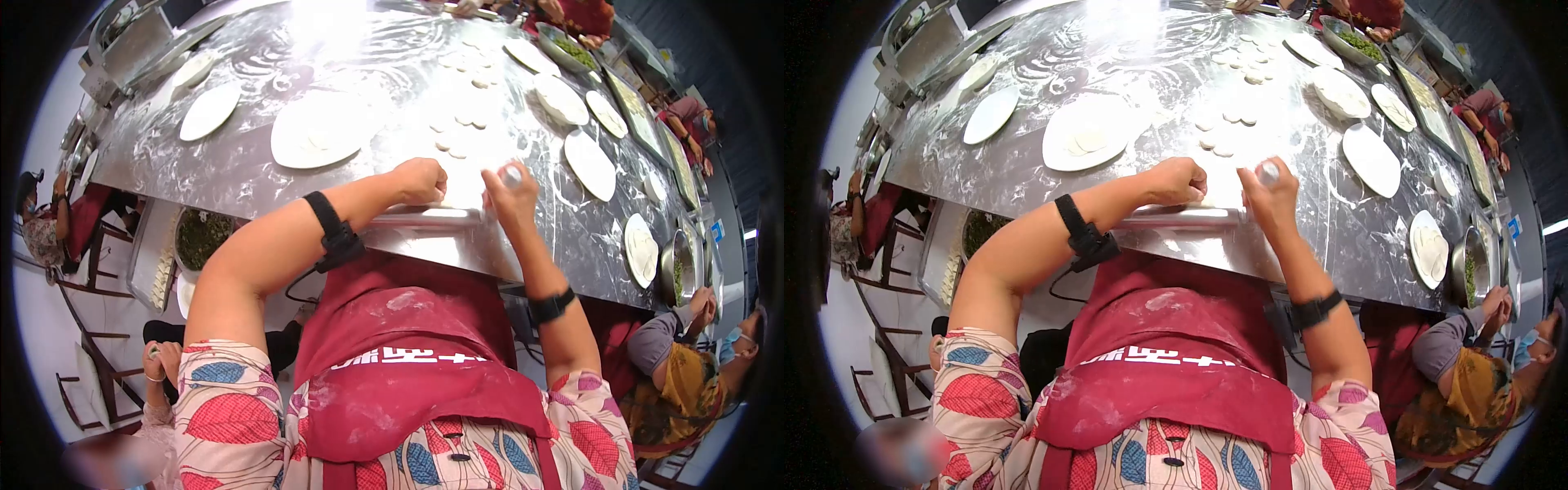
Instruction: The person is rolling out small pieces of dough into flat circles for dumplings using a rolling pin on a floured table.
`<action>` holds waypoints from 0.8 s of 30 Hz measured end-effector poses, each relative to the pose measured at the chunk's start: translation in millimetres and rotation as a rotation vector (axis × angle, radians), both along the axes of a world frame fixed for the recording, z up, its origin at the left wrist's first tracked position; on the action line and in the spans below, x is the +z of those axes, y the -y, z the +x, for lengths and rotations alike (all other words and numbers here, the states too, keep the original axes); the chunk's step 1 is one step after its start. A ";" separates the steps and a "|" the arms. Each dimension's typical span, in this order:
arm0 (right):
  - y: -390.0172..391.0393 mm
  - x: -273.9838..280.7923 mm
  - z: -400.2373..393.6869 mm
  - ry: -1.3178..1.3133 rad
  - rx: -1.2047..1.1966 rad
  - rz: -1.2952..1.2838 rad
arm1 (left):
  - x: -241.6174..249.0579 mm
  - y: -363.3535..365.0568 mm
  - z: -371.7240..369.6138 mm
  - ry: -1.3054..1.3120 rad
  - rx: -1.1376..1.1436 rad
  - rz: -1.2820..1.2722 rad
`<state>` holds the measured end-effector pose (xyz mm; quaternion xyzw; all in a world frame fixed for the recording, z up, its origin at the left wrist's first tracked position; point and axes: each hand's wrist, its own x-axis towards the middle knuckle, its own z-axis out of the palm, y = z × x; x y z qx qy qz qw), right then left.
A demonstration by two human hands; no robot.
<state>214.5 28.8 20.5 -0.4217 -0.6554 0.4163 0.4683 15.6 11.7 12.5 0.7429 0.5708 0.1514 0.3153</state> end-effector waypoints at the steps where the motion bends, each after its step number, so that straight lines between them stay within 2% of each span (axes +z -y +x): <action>1: 15.1 -3.1 8.3 -0.047 -0.035 -0.096 | -1.3 2.7 -1.3 -0.018 0.007 0.004; 2: 32.1 -3.8 16.7 -0.033 -0.026 -0.066 | -1.4 4.8 -4.1 -0.043 0.013 0.009; 3: 38.8 -4.8 19.1 -0.092 0.013 -0.050 | -1.2 9.1 -7.3 0.075 0.076 -0.103; 4: 45.0 -6.8 20.9 -0.157 0.041 -0.042 | 0.0 11.3 -8.4 0.082 0.084 -0.143; 6: 19.7 -0.8 8.3 -0.037 -0.030 -0.012 | 6.0 14.1 -5.4 0.075 0.072 -0.229; 7: 4.3 0.8 -2.8 -0.076 -0.037 -0.001 | 10.5 11.4 -2.1 -0.016 0.034 -0.120; 10: -22.6 2.8 -20.1 -0.080 0.032 -0.003 | 7.2 -0.4 8.6 -0.065 0.127 -0.011; 11: -19.9 2.1 -16.6 -0.064 0.017 0.014 | 4.7 -1.9 8.5 0.043 0.131 -0.094; 14: 17.3 -3.7 11.0 -0.015 -0.020 0.016 | -1.5 3.4 1.1 -0.024 0.018 0.004; 16: 43.6 -7.7 20.8 -0.140 0.037 -0.039 | 3.2 10.3 -3.2 0.039 0.067 -0.114; 18: 26.8 -4.6 10.2 -0.076 -0.012 -0.007 | 6.2 17.8 -5.8 0.087 0.058 -0.225; 20: 3.8 2.8 -7.7 -0.065 -0.073 -0.004 | 2.0 10.2 0.6 -0.048 0.069 -0.113; 22: -19.8 -1.9 -19.9 -0.087 -0.011 0.021 | 3.9 -1.3 7.7 -0.099 0.154 -0.053; 24: -12.3 -2.1 -13.1 -0.083 -0.027 0.051 | 7.4 -4.0 10.7 -0.092 0.096 -0.034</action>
